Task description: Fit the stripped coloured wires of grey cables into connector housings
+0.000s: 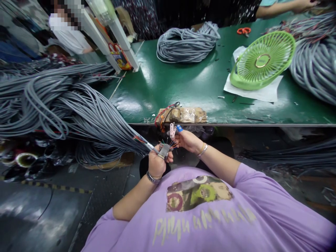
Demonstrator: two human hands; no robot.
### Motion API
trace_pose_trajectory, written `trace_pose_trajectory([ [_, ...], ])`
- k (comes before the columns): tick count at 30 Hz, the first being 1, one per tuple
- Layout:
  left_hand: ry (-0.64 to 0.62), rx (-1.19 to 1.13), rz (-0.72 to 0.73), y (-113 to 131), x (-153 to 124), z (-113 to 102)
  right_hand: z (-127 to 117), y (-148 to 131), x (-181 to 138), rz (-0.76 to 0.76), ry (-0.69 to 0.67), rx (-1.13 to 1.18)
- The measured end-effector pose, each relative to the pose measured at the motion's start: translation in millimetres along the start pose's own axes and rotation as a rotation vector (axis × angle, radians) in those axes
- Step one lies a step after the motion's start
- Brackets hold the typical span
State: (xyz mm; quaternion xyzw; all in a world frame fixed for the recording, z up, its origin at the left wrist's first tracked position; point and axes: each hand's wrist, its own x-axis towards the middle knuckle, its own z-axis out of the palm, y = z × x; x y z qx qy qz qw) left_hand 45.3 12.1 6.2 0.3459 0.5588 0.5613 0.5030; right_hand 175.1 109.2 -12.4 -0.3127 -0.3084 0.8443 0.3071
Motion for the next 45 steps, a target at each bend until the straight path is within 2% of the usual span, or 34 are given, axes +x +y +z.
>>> trace_pose_trajectory([
  [3,-0.020,-0.009,-0.006,3,5,3,5,-1,6,-0.159,-0.027,-0.082],
  [6,-0.022,-0.011,-0.022,4,8,5,7,3,9,-0.369,0.149,-0.186],
  [8,-0.024,-0.003,-0.024,4,9,7,7,5,11,-0.435,0.224,-0.208],
  [14,-0.035,0.029,-0.012,1,11,8,15,4,17,-0.182,0.094,0.073],
  [18,-0.040,0.034,-0.018,-2,12,8,18,2,19,-0.182,0.136,0.204],
  [29,-0.049,0.083,-0.013,-2,4,5,14,5,10,-0.059,0.082,0.229],
  [33,-0.050,0.084,0.005,-3,-4,0,11,2,8,-0.027,0.014,0.227],
  [36,-0.040,0.051,0.006,-3,-6,-1,11,0,7,-0.030,-0.029,0.218],
  [39,-0.038,0.021,0.015,-1,-4,1,12,-1,7,-0.097,-0.027,0.161],
  [45,-0.033,-0.033,0.005,6,3,8,9,7,9,-0.271,0.099,0.044],
])
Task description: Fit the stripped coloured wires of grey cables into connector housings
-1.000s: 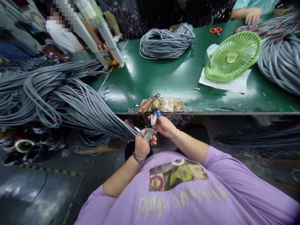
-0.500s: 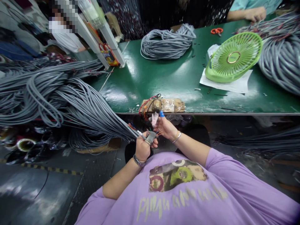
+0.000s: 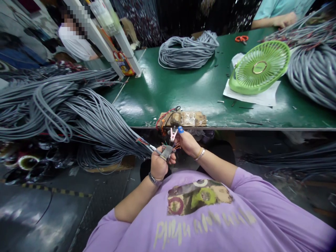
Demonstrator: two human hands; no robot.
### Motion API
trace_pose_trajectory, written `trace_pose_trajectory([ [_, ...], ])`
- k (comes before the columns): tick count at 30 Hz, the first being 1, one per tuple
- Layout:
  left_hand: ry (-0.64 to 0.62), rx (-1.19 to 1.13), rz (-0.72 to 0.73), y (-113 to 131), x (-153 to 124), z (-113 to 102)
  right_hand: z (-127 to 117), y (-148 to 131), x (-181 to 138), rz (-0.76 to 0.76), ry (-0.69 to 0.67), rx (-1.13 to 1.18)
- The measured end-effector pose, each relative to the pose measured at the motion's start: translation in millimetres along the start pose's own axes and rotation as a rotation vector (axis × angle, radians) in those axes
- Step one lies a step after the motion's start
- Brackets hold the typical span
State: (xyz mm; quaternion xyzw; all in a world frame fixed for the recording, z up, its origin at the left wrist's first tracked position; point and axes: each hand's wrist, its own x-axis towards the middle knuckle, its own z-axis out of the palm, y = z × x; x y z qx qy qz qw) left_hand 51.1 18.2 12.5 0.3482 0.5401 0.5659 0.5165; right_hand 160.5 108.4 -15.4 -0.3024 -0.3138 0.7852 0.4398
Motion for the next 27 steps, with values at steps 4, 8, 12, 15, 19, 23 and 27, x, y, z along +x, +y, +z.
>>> trace_pose_trajectory([
  [4,-0.011,-0.016,-0.024,-5,7,1,1,1,4,0.078,-0.073,0.085],
  [8,-0.014,-0.013,-0.031,-10,10,-1,4,0,10,0.177,-0.087,0.230],
  [12,-0.033,0.012,-0.038,-9,9,-1,6,3,15,0.132,-0.007,0.276],
  [15,-0.029,0.027,-0.040,-8,9,-1,5,6,15,0.131,-0.011,0.285],
  [19,-0.035,0.037,-0.032,-8,5,-3,0,6,8,0.202,-0.066,0.302],
  [23,-0.034,0.033,-0.015,-8,-2,-6,-3,1,2,0.245,-0.100,0.295],
  [27,-0.025,0.028,-0.005,-6,-6,-7,-2,-4,2,0.260,-0.121,0.258],
])
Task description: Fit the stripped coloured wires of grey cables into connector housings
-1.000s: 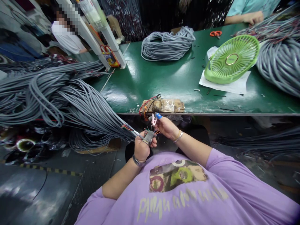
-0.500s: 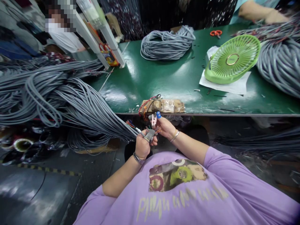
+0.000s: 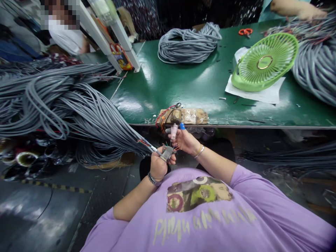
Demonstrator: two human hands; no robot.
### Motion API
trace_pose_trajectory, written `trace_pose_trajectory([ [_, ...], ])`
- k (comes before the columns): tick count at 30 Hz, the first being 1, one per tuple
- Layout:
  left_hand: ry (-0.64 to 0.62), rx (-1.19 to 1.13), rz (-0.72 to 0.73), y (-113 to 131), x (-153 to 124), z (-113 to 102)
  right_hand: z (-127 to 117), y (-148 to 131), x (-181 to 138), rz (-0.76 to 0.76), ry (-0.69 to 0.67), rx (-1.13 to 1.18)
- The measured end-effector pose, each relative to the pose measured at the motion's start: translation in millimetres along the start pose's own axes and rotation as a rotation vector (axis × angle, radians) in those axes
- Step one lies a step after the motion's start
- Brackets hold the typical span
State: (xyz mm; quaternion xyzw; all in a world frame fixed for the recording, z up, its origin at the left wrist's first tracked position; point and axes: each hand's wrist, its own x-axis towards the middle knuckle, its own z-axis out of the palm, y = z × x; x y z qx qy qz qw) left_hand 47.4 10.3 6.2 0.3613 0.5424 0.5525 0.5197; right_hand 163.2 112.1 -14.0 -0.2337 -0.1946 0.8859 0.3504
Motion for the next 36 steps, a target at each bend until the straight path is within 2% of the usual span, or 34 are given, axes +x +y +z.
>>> trace_pose_trajectory([
  [7,0.000,-0.042,0.000,1,9,2,3,1,1,-0.137,0.041,-0.110],
  [13,0.005,-0.030,-0.016,0,16,4,10,1,5,-0.049,0.079,-0.003],
  [18,0.000,0.005,-0.047,-1,18,6,14,1,11,-0.075,0.149,0.045],
  [24,0.002,0.004,-0.043,-2,17,6,7,5,6,-0.018,0.052,0.081],
  [31,0.030,-0.008,-0.009,0,0,-1,-1,3,-3,0.028,-0.039,0.051],
  [36,0.098,-0.010,0.029,0,-3,0,1,1,-6,-0.017,0.017,-0.005],
])
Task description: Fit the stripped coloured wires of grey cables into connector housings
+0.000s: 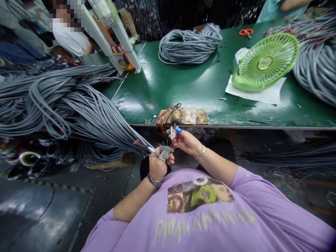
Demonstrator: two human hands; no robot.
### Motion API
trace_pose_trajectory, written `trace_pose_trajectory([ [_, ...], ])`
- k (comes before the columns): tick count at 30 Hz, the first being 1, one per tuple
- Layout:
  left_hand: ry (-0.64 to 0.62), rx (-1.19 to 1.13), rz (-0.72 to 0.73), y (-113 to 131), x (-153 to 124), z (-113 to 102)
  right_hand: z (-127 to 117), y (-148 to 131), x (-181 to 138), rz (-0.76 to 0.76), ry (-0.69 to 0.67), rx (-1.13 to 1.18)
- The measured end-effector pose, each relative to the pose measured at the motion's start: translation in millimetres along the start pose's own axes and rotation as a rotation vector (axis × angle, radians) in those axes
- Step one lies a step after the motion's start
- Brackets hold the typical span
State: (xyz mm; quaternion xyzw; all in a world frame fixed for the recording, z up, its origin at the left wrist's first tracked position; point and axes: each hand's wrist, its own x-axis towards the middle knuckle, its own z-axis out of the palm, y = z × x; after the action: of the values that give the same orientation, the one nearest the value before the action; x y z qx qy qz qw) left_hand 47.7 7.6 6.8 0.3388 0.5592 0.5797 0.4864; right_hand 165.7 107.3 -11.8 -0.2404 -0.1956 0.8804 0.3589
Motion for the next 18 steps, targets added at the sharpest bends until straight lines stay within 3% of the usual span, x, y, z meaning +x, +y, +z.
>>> trace_pose_trajectory([
  [18,0.058,0.042,0.026,-1,12,16,13,-1,8,-0.045,0.092,0.088],
])
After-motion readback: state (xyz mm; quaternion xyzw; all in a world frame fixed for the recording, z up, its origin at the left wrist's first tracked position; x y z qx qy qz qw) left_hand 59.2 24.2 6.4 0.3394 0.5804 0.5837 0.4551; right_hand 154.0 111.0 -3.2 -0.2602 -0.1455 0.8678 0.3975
